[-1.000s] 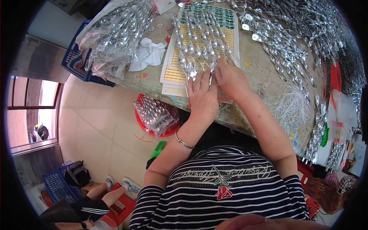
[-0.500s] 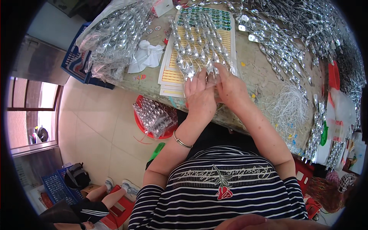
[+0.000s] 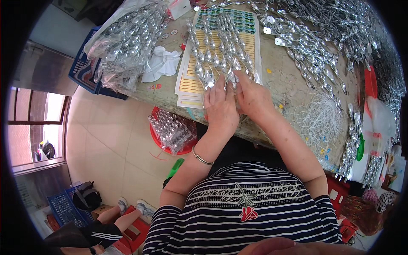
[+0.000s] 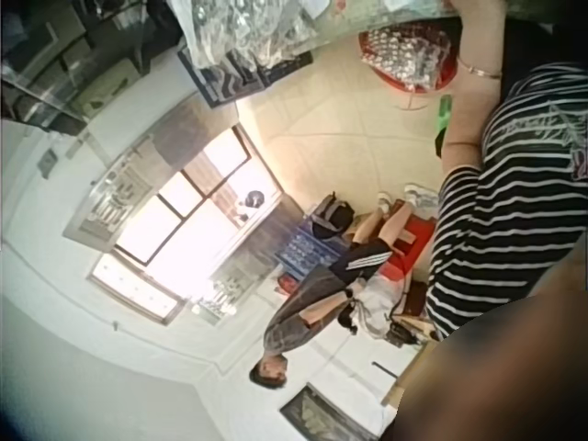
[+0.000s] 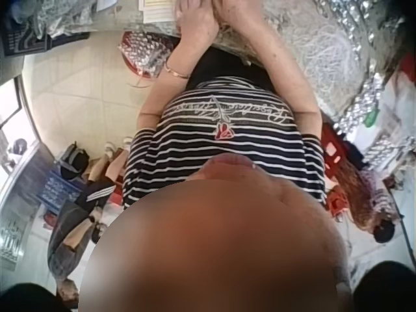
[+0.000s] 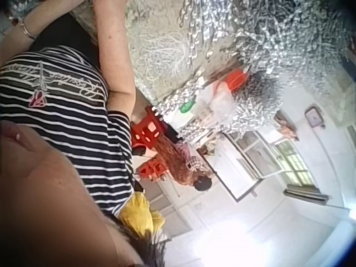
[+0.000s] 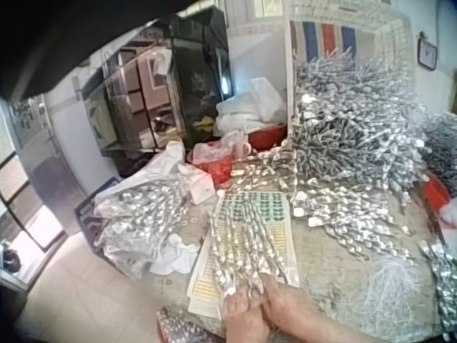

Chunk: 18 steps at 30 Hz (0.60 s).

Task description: Packaging silver tinsel decorations into clear plastic bags with paper inserts.

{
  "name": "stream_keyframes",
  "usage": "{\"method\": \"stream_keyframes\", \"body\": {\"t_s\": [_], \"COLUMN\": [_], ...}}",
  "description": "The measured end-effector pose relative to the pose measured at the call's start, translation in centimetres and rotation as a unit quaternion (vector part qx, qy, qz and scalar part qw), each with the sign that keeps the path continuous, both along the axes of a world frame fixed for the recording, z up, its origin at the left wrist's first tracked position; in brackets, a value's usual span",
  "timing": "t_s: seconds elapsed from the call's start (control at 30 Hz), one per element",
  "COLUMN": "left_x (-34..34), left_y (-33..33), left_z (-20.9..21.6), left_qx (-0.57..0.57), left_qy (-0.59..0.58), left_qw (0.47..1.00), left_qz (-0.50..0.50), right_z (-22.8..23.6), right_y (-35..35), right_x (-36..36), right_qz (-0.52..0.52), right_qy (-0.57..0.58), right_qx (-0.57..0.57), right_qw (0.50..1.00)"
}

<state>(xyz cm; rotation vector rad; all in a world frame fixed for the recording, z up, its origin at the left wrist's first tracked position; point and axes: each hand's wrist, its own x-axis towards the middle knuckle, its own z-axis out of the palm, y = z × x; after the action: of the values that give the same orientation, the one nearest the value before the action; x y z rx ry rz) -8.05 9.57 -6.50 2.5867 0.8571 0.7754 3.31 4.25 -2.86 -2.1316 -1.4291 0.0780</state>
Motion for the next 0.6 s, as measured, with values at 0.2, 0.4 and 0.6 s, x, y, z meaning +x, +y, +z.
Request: {"method": "stream_keyframes", "body": {"t_s": [0.2,0.4,0.6], "left_x": [0.0,0.0,0.1], "left_y": [0.1,0.1,-0.4], "left_z": [0.5,0.8,1.0], "left_qx": [0.002,-0.014,0.0], "left_qy": [0.005,0.016,-0.017], "left_qw": [1.0,1.0,1.0], "left_qz": [-0.013,-0.019,-0.022], "right_z": [0.6,1.6,1.0], "right_y": [-0.3,-3.0,-4.1], "right_x": [-0.4,-1.1,-0.8], "right_qz": [0.014,-0.004,-0.011], "right_qy": [0.009,0.046,0.049], "right_qx": [0.013,-0.021,-0.02], "right_qw": [1.0,0.999,0.999]}}
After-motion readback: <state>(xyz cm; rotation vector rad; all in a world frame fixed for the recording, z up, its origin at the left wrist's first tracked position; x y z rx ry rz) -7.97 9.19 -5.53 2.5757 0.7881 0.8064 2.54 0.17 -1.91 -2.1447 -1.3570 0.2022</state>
